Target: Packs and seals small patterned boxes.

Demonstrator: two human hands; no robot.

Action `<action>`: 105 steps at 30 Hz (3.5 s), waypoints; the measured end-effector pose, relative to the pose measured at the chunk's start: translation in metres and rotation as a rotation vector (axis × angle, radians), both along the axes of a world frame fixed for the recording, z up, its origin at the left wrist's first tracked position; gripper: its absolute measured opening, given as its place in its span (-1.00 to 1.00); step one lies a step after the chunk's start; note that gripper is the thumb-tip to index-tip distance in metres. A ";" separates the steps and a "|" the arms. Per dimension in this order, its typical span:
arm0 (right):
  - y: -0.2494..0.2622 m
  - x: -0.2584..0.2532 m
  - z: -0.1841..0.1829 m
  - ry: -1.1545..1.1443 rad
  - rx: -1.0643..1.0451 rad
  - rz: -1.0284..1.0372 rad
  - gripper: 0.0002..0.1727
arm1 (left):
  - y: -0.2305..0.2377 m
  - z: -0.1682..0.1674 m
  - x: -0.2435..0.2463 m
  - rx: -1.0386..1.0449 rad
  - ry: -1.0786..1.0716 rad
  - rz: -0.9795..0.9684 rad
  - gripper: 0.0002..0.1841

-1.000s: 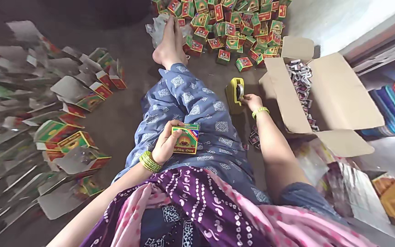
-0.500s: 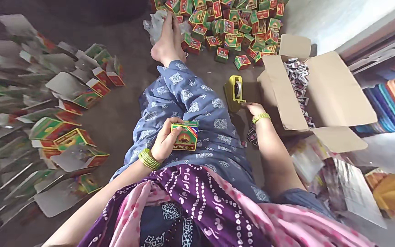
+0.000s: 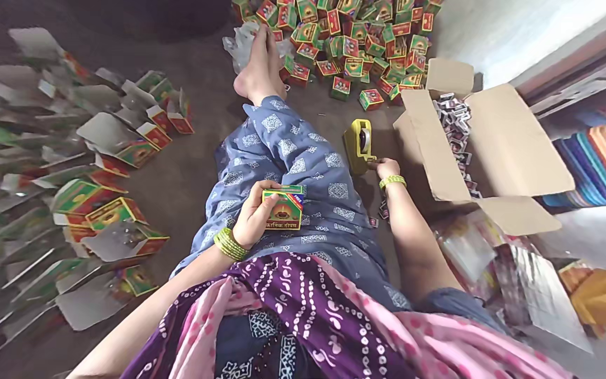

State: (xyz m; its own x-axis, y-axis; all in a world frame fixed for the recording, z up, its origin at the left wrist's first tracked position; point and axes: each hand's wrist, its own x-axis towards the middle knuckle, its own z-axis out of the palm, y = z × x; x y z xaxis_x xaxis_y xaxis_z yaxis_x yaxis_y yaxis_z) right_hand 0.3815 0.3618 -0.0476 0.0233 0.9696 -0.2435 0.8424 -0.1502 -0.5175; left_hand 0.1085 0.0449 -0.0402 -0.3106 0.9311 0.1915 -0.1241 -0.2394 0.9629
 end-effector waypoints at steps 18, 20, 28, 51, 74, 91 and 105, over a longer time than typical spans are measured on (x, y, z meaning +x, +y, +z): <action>-0.102 -0.065 0.078 0.846 -0.039 0.356 -0.68 | 0.005 -0.005 -0.002 0.016 0.098 0.124 -0.73; -0.140 -0.088 0.096 0.970 -0.116 0.508 -0.74 | 0.008 -0.006 -0.002 0.008 0.134 0.132 -0.73; -0.202 -0.139 0.087 0.988 -0.448 0.549 -0.78 | 0.002 -0.010 -0.005 0.054 0.188 0.148 -0.60; -0.203 -0.136 0.050 0.702 -0.103 0.946 -0.55 | -0.038 0.036 -0.051 -0.311 0.443 0.272 -0.56; -0.075 -0.172 0.190 0.569 -0.192 0.600 -0.55 | -0.166 0.018 -0.146 -1.080 0.900 0.793 -0.64; -0.117 -0.105 0.124 0.644 -0.030 0.675 -0.65 | -0.046 0.087 -0.033 -0.218 0.233 0.116 -0.75; -0.068 0.099 0.045 -0.393 -0.236 0.335 -0.52 | -0.018 0.029 0.000 -0.183 0.141 -0.175 0.00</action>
